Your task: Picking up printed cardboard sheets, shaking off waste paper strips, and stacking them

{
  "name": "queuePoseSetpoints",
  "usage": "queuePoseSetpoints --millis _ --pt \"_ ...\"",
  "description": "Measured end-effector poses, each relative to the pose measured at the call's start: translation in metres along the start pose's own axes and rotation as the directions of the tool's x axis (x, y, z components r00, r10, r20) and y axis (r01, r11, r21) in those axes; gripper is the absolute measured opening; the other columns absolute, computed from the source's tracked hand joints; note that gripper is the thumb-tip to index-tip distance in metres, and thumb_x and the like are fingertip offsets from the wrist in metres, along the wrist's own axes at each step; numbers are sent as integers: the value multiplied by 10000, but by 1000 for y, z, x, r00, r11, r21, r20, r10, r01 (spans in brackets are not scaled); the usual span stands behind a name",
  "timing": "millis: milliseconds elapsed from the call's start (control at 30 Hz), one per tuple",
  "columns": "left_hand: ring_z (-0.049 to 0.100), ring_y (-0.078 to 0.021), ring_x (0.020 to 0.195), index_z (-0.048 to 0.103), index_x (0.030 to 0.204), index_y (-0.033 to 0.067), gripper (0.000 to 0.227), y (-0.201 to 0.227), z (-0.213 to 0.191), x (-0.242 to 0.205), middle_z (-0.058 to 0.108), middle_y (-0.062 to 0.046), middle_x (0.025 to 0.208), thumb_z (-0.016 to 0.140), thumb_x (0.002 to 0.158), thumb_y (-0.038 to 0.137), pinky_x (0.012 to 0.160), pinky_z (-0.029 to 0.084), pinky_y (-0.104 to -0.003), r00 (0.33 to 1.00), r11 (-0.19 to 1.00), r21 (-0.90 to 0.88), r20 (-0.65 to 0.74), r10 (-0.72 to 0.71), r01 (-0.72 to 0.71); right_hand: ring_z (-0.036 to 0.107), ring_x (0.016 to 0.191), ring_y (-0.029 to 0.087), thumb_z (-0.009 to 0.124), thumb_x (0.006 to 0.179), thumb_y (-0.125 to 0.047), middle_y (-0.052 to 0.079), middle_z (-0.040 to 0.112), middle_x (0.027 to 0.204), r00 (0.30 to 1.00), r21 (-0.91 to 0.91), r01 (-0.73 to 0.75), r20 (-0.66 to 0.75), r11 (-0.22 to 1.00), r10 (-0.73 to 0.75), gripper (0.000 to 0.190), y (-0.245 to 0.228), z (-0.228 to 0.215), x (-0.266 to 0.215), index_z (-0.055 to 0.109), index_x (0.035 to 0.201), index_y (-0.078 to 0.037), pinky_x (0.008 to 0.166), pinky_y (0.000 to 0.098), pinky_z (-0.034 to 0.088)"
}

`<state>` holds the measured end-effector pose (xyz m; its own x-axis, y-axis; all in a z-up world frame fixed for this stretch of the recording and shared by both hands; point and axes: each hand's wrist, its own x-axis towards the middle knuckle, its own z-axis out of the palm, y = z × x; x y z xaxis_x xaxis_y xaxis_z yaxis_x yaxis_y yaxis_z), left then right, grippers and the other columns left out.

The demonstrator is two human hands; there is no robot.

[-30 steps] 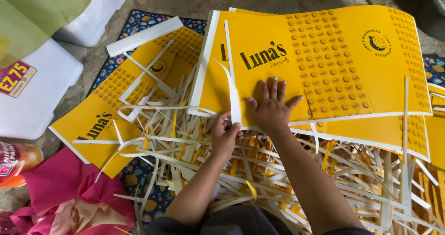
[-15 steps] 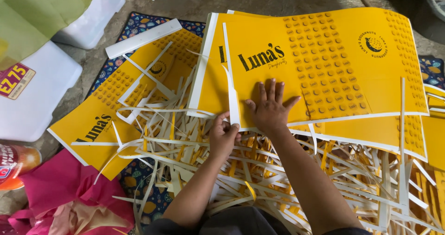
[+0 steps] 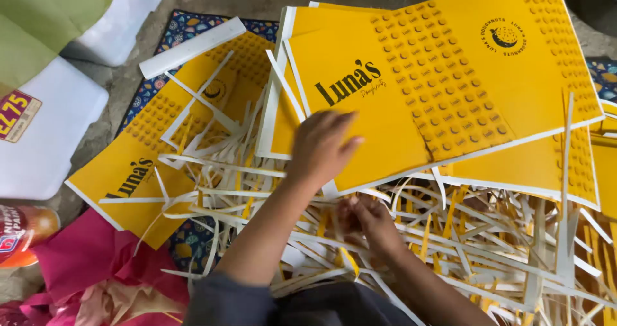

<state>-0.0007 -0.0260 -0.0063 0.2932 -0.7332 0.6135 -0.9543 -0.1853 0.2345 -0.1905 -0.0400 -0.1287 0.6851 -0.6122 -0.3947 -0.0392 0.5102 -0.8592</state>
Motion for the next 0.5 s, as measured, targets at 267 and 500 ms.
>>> queuePoseSetpoints --millis 267,500 --pt "80 -391 1591 361 1589 378 753 29 50 44 170 -59 1731 431 933 740 1136 9 -821 726 998 11 687 35 -58 701 721 213 678 995 -424 110 742 704 987 -412 -19 -156 911 -50 389 7 19 37 784 817 -95 708 376 572" --pt "19 -376 1592 297 1607 401 784 29 57 45 94 -40 1738 402 922 766 1121 -24 -834 688 996 59 725 4 -68 700 564 270 623 1029 -87 174 684 673 940 248 88 -340 965 2 289 -8 60 13 622 760 18 511 321 568"
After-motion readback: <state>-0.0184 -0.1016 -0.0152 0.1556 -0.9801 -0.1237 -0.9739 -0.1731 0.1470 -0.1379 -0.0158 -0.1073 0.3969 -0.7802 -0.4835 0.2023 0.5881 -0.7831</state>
